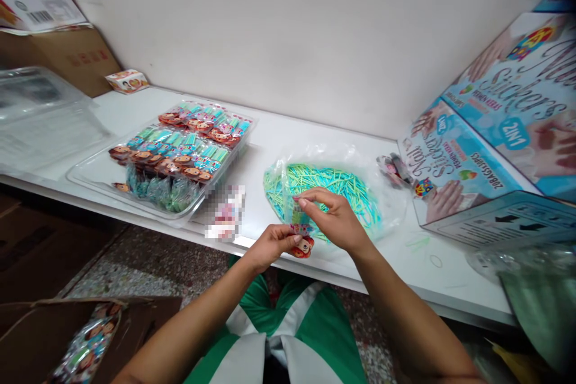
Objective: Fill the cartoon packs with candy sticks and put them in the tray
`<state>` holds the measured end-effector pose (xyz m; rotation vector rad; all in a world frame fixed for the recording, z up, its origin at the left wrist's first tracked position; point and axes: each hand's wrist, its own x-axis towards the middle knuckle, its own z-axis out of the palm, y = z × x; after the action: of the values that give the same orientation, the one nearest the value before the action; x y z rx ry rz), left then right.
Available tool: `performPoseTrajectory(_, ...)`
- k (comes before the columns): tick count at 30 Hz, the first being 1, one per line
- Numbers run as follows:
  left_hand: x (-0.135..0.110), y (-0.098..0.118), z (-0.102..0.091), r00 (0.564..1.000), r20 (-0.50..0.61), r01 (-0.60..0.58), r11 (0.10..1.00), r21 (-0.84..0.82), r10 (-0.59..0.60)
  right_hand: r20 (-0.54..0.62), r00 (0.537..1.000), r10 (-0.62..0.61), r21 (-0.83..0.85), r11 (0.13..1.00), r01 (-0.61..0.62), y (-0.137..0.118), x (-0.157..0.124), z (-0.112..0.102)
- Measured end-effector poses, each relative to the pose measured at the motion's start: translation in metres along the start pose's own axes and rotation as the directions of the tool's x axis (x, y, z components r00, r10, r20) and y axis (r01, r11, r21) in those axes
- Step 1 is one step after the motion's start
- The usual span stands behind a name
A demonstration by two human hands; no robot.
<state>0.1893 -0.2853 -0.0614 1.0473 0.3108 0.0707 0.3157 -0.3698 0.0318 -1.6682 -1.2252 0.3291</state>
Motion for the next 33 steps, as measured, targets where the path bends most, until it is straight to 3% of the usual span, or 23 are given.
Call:
performPoseTrajectory(4, -0.004, 0.000, 0.002, 1.000, 0.026, 0.015, 1.000, 0.013, -0.015, 0.006, 0.996, 0.089, -0.045, 0.995, -0.088, 0.002, 0.002, 0.004)
performPoseTrajectory(11, -0.007, 0.011, 0.004, 0.999, 0.046, 0.013, 0.999, 0.052, -0.016, 0.074, 0.965, 0.251, 0.359, 0.896, -0.260, 0.019, 0.003, 0.005)
performPoseTrajectory(17, -0.007, 0.010, 0.007, 0.999, -0.029, 0.021, 0.998, -0.063, -0.022, 0.061, 0.943, 0.328, 0.429, 0.844, -0.321, 0.026, 0.006, 0.006)
performPoseTrajectory(22, -0.007, 0.008, 0.008, 0.993, -0.114, -0.017, 0.990, -0.139, 0.001, 0.087, 0.922, 0.376, 0.566, 0.743, -0.357, 0.029, 0.007, 0.007)
performPoseTrajectory(28, -0.008, 0.009, 0.011, 0.997, -0.021, 0.078, 0.993, -0.085, -0.080, 0.083, 0.889, 0.449, 0.538, 0.731, -0.420, 0.025, 0.006, 0.006)
performPoseTrajectory(33, -0.008, 0.009, 0.012, 0.992, -0.058, 0.110, 0.993, -0.051, -0.113, 0.148, 0.877, 0.458, 0.506, 0.727, -0.465, 0.029, 0.003, 0.006)
